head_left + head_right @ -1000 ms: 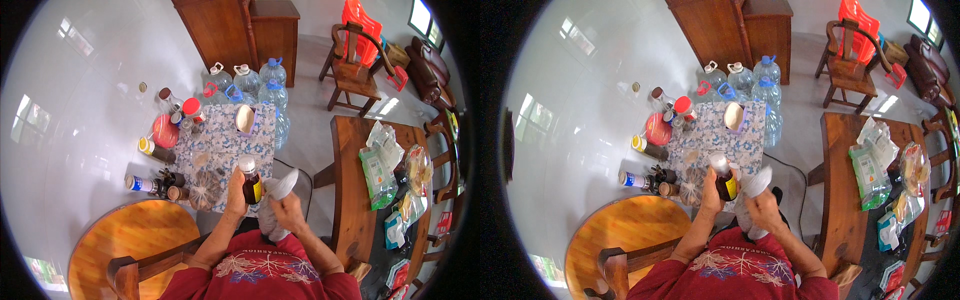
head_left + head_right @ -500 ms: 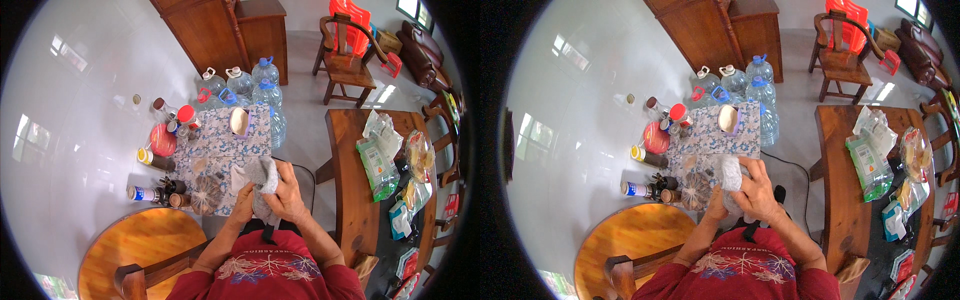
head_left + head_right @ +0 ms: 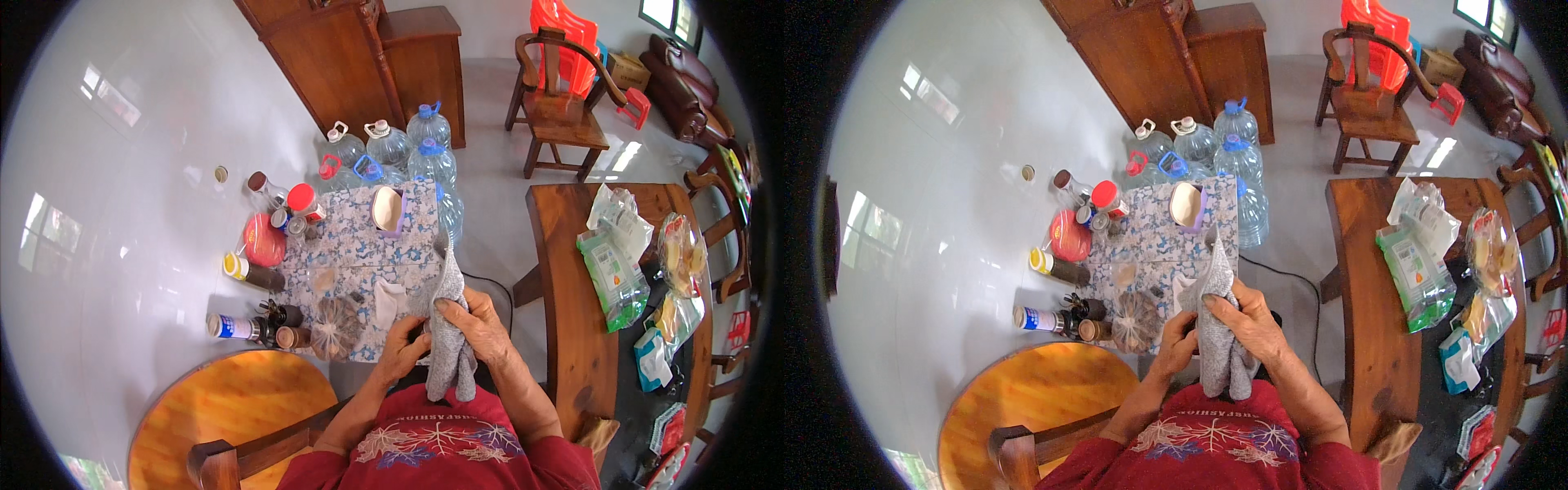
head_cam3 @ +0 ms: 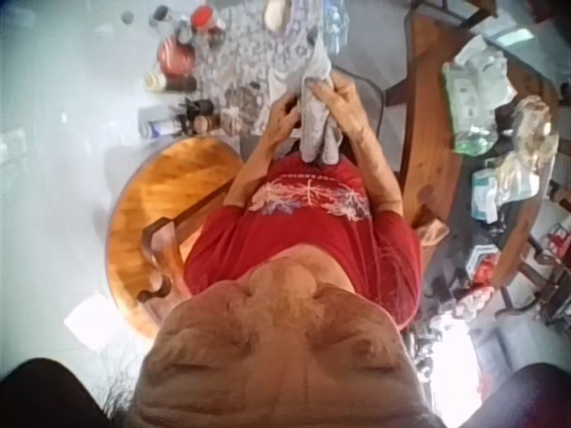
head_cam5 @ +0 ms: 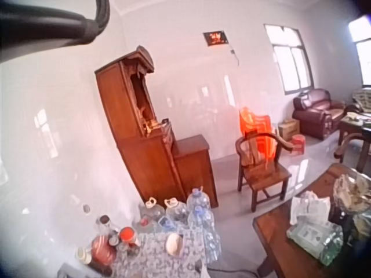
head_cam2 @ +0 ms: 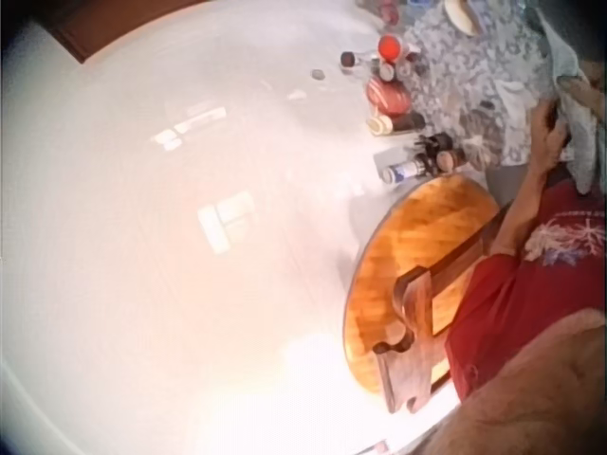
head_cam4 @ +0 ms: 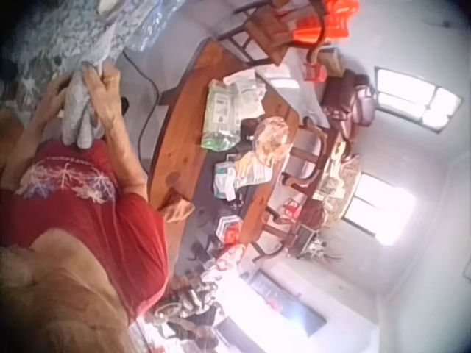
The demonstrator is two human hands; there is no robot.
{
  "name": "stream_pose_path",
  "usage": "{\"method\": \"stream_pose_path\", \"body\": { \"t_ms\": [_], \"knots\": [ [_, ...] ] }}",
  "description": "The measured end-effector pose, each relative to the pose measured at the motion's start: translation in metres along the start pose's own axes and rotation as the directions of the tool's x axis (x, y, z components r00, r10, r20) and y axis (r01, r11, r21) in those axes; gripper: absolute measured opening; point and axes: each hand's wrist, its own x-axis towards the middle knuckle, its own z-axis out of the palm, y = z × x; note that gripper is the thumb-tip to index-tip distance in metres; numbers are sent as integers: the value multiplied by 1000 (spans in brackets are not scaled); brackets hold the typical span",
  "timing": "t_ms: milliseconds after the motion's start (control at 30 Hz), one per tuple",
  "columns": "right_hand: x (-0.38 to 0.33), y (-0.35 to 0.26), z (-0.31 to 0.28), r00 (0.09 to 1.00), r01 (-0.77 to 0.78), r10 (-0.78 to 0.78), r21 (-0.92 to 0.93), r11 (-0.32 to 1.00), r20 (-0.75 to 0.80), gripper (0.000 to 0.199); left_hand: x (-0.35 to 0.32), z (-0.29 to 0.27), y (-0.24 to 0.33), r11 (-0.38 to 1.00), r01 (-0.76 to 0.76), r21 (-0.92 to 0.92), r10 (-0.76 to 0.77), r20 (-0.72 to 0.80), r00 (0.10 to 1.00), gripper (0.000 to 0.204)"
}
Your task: The person wipes various containers and bottles on a table using a grey cloth. They handle a metal tin, a small bottle, a plastic bag, a brown jar, a large plastic bottle, and a blue can, wiping each item individually and placing them back on the table.
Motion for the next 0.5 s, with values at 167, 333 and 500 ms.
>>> {"method": "stream_pose_path", "body": {
  "t_ms": [167, 333, 500],
  "knots": [
    [-5, 17, -1, 993, 118, -118, -36, 992, -5, 22, 2, -2, -8, 994, -106, 35, 107, -41, 993, 36],
    [-6, 16, -12, 940, 341, -315, -280, 897, 135, 29, 5, 0, 6, 995, -71, 65, 72, -9, 997, 34],
    [-8, 5, -7, 994, 107, -103, -110, 988, 41, 27, -1, 1, 14, 998, -60, 31, 59, 38, 998, 31]
  ]
}}
